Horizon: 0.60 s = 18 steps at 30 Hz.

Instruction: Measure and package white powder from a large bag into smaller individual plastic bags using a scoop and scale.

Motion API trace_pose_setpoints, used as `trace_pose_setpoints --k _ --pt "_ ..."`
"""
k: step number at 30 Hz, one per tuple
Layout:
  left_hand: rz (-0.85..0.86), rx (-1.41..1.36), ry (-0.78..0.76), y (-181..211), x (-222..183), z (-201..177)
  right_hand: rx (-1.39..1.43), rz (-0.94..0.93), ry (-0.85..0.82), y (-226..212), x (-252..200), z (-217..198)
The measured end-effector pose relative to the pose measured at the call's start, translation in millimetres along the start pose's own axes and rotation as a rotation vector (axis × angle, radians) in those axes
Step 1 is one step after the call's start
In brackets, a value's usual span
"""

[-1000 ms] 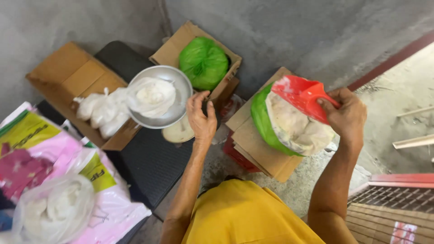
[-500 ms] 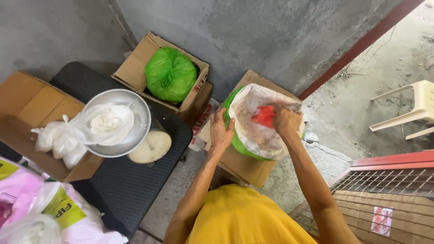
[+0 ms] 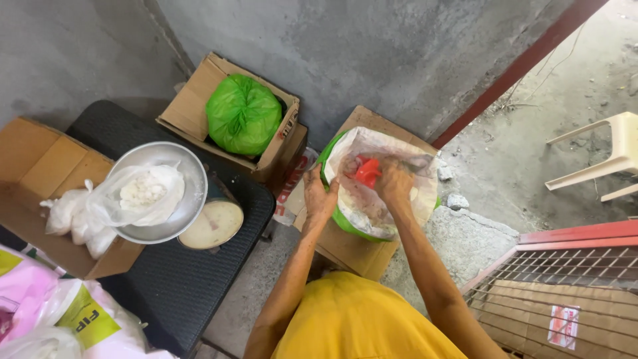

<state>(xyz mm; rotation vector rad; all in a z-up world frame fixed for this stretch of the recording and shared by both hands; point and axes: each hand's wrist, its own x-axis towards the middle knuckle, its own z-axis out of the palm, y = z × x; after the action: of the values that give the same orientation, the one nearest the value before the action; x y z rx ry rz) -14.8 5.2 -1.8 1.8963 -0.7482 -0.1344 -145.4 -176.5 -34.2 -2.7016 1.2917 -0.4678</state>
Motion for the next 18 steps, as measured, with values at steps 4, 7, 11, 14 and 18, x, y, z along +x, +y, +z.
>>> trace_pose_setpoints --k 4,7,11,14,18 --pt "0.016 -0.020 0.024 -9.3 -1.0 -5.5 0.005 0.063 -0.108 -15.8 -19.7 -15.2" --pt "0.066 -0.010 0.012 -11.6 -3.0 -9.7 0.037 0.093 -0.143 -24.2 -24.2 -21.7" --pt "0.010 -0.083 -0.026 -6.9 -3.9 -9.0 0.017 0.112 -0.071 -18.6 -9.3 -6.2" --pt "0.036 -0.110 -0.022 -8.9 -3.0 -2.8 0.033 0.140 -0.024 -12.1 0.9 -4.0" --pt "-0.009 -0.133 -0.033 -14.0 -1.0 -4.4 0.119 0.203 -0.027 -3.0 -7.3 -9.6"
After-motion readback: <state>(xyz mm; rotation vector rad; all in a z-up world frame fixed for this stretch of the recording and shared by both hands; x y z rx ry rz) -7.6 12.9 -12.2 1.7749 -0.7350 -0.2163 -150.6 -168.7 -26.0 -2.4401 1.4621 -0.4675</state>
